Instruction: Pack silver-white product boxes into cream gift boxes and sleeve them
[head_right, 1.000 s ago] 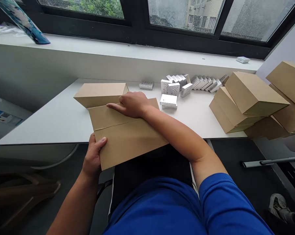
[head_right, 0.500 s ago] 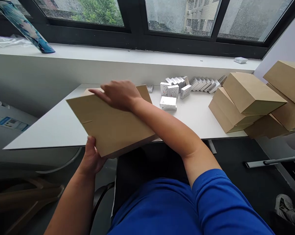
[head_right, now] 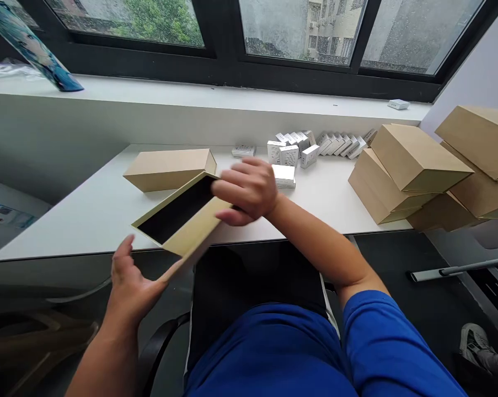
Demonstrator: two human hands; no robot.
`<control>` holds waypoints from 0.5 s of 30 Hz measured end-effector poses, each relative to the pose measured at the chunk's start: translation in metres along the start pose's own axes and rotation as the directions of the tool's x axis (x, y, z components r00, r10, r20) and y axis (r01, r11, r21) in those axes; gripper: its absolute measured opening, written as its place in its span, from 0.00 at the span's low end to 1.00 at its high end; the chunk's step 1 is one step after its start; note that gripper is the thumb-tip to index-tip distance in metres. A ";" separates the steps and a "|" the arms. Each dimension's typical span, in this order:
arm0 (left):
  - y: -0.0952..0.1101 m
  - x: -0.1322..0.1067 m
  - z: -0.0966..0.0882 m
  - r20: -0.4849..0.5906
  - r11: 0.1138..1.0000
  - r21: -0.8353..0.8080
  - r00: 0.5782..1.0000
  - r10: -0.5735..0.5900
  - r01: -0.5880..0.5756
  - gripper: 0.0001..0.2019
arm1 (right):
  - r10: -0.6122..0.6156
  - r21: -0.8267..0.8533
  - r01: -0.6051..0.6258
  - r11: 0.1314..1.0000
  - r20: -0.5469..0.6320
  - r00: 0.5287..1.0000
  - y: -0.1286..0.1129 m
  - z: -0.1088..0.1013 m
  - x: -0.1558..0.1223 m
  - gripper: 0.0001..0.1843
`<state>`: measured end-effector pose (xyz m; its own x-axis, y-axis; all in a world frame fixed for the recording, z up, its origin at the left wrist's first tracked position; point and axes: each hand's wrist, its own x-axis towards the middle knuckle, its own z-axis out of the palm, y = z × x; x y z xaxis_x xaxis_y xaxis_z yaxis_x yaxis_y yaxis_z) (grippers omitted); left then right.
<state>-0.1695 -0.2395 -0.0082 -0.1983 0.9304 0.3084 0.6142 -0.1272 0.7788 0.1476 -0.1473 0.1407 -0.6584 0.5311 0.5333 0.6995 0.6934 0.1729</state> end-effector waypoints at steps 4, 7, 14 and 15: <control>-0.001 0.010 0.001 0.100 0.977 0.111 0.980 0.173 -0.184 0.35 | 0.215 0.224 -0.207 0.952 -0.014 0.976 -0.006 0.052 -0.074 0.47; -0.002 0.021 0.005 0.007 0.968 0.098 0.973 0.231 -0.231 0.18 | 0.385 0.261 -0.366 0.893 -0.025 0.923 -0.014 0.075 -0.116 0.48; -0.008 0.026 0.006 -0.012 0.916 0.162 0.927 0.375 -0.368 0.18 | 0.673 0.375 -0.597 0.709 -0.106 0.732 0.000 0.084 -0.155 0.41; -0.012 0.026 0.004 -0.010 0.904 0.187 0.919 0.393 -0.385 0.20 | 0.679 0.382 -0.603 0.700 -0.093 0.729 0.002 0.084 -0.157 0.40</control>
<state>-0.1787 -0.2123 -0.0121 0.0516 0.8018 0.5954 0.7745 -0.4085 0.4829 0.2294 -0.1881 -0.0127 0.0208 0.8124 0.5827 0.7805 0.3510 -0.5173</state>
